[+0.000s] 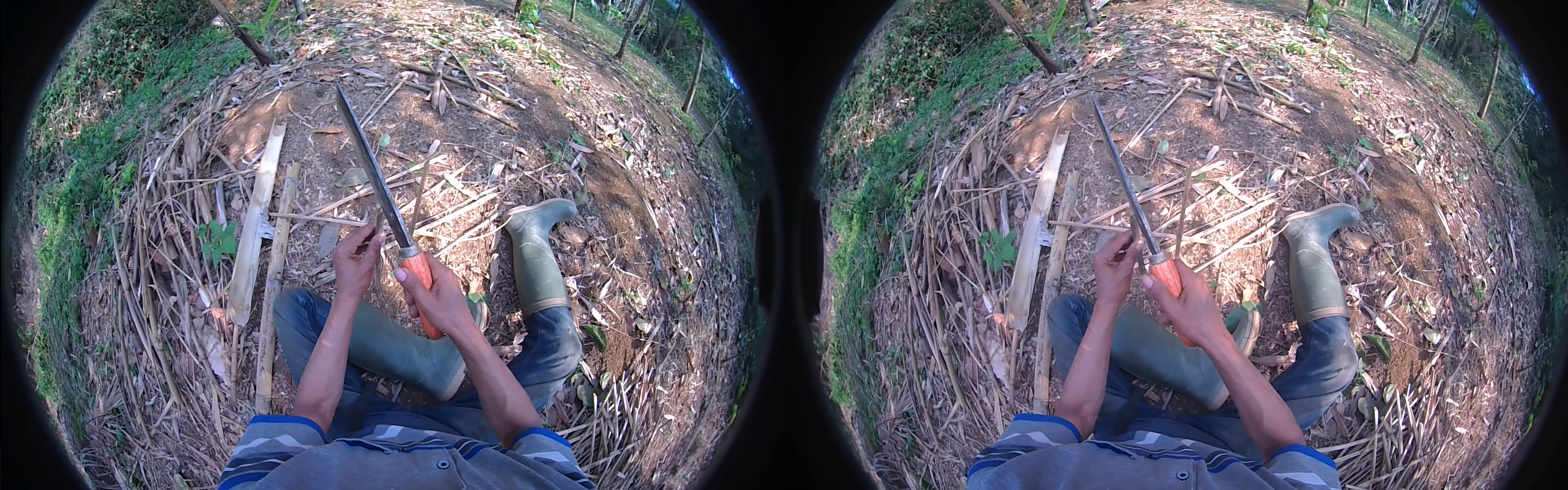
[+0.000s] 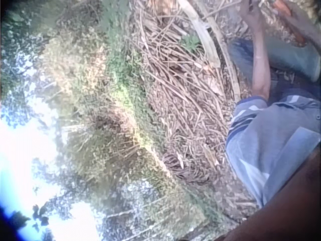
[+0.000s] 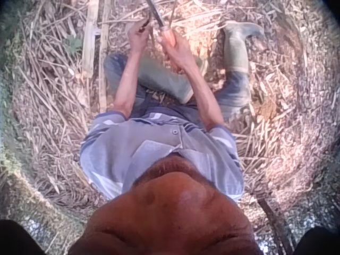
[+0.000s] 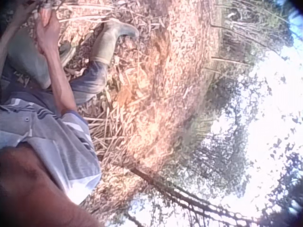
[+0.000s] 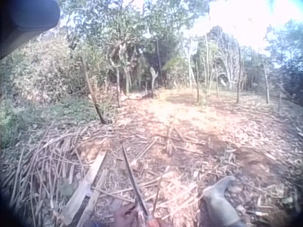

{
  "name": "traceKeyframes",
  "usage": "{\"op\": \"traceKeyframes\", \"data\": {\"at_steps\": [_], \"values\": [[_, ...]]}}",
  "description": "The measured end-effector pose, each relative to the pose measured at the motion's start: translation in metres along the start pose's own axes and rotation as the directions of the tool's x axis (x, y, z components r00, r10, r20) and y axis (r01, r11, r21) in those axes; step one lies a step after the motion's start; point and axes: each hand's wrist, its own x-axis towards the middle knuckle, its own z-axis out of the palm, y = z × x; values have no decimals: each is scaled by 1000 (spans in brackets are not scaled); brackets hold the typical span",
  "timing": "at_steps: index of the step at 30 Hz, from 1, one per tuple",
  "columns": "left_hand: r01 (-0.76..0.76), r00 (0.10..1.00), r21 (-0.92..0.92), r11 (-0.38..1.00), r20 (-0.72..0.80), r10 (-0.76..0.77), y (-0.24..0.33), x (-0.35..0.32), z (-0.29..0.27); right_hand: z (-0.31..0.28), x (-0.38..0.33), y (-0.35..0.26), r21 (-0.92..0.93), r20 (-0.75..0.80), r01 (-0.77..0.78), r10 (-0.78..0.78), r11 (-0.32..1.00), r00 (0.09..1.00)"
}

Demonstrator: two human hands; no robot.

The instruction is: The person sits on the ground in a wooded area and uses a machete to split thin sticks and bamboo pieces. They repeatedly pick up small pieces of wood, position them, and strike them with the blade to split them into smaller fragments.

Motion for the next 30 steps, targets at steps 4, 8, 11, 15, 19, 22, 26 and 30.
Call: {"op": "traceKeyframes", "data": {"at_steps": [4,8,11,15,19,22,26,30], "values": [[-26,1000,31,999,-8,26,-5,0,-1,-1,1,0,-18,15,-14,15,1000,1000],[-29,1000,53,998,-8,29,-8,0,0,-1,1,0,43,19,-21,20,999,1000],[-19,1000,10,1000,11,19,-11,2,-2,1,2,-1,90,33,-15,12,996,999],[-16,1000,-8,1000,20,16,-10,2,-2,5,0,-1,161,39,-25,19,987,999],[-16,1000,8,1000,4,16,-5,0,-1,10,3,6,105,10,-17,16,994,1000],[-10,1000,30,1000,3,10,9,0,-1,6,-3,-4,70,-5,-15,15,997,1000],[64,997,-38,997,33,-63,2,-2,-1,3,-8,-3,-18,24,-10,11,1000,1000],[14,1000,-46,999,-27,-15,-15,-1,1,3,-6,-3,-50,7,-35,35,998,999]]}}
